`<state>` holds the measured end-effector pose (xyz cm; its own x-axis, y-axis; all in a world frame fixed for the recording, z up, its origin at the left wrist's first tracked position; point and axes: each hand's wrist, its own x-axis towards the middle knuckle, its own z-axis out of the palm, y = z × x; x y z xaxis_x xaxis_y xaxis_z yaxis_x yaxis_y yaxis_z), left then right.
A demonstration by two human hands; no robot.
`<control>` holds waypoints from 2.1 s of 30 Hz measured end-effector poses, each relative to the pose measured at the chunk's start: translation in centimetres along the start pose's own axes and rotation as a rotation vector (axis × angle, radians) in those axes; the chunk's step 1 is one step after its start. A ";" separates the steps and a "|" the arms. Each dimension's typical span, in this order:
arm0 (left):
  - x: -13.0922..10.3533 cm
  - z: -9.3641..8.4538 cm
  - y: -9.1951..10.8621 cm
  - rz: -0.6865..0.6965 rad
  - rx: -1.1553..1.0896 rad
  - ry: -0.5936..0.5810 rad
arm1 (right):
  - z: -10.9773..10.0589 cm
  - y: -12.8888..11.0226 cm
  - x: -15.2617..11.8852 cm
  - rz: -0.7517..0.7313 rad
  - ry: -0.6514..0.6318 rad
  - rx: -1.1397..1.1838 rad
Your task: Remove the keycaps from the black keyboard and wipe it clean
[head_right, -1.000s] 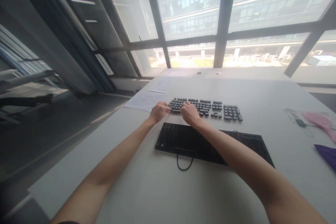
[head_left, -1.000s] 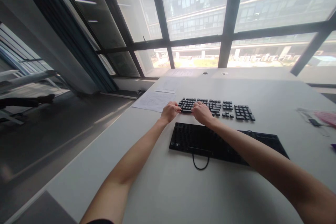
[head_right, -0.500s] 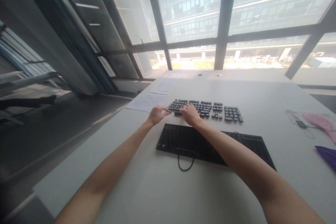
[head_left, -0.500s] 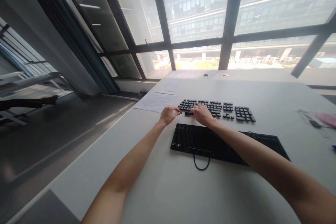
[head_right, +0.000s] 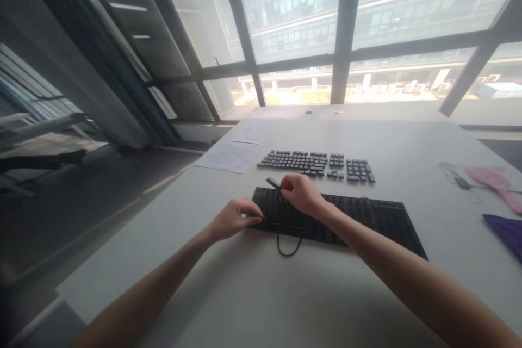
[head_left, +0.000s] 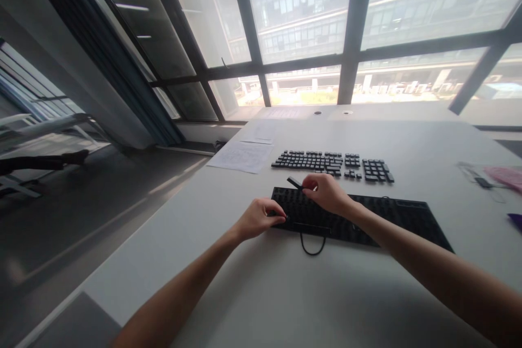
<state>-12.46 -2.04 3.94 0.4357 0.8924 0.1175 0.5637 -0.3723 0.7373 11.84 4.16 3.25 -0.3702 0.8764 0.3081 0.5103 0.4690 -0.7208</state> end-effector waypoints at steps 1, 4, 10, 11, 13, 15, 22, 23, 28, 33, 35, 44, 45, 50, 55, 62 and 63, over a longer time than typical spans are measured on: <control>0.0 0.1 -0.1 0.005 0.006 -0.001 | -0.1 0.1 -0.8 0.033 -0.031 0.085; 0.2 0.2 -0.5 0.018 0.020 -0.010 | -0.6 0.7 -2.8 0.126 -0.136 0.266; 0.1 0.3 -0.4 0.082 0.064 -0.019 | -1.0 1.6 -4.7 0.180 -0.147 0.320; 0.1 0.4 -0.3 0.097 0.069 -0.018 | -0.9 1.6 -4.7 0.183 -0.147 0.315; 0.0 0.4 -0.3 0.132 0.082 -0.016 | -0.9 1.5 -4.7 0.182 -0.150 0.304; -0.1 0.6 -0.3 0.173 0.103 -0.005 | -0.9 1.4 -4.6 0.179 -0.146 0.291; -0.8 0.8 -0.7 0.298 0.206 0.021 | -0.7 1.6 -5.0 0.168 -0.135 0.271; -0.8 0.8 -0.8 0.310 0.218 0.017 | -0.6 1.7 -5.0 0.166 -0.134 0.267; -0.8 0.7 -0.9 0.341 0.272 -0.011 | -0.5 1.7 -5.2 0.145 -0.136 0.244; -0.9 0.8 -0.9 0.353 0.256 -0.006 | -0.4 1.5 -5.1 0.142 -0.135 0.228; -0.9 0.9 -0.9 0.352 0.242 -0.001 | -0.5 1.5 -5.1 0.141 -0.138 0.227; -0.6 1.0 -1.4 0.350 0.158 -0.004 | -0.5 1.4 -5.1 0.134 -0.144 0.199; -0.6 1.0 -1.4 0.349 0.156 -0.005 | -0.5 1.4 -5.1 0.135 -0.145 0.200; -0.6 1.1 -1.6 0.353 0.163 -0.008 | -0.6 1.1 -5.1 0.136 -0.148 0.200; -0.5 1.0 -1.6 0.373 0.161 -0.009 | -0.6 1.2 -5.2 0.134 -0.149 0.184; -0.4 0.9 -1.5 0.399 0.187 -0.023 | -0.5 1.3 -5.1 0.126 -0.148 0.166; -0.5 0.9 -1.4 0.402 0.197 -0.025 | -0.5 1.3 -5.1 0.126 -0.148 0.166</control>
<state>-12.81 -2.20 2.24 0.6628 0.6612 0.3514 0.4680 -0.7322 0.4949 14.77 0.39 1.02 -0.4275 0.8955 0.1237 0.4298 0.3217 -0.8437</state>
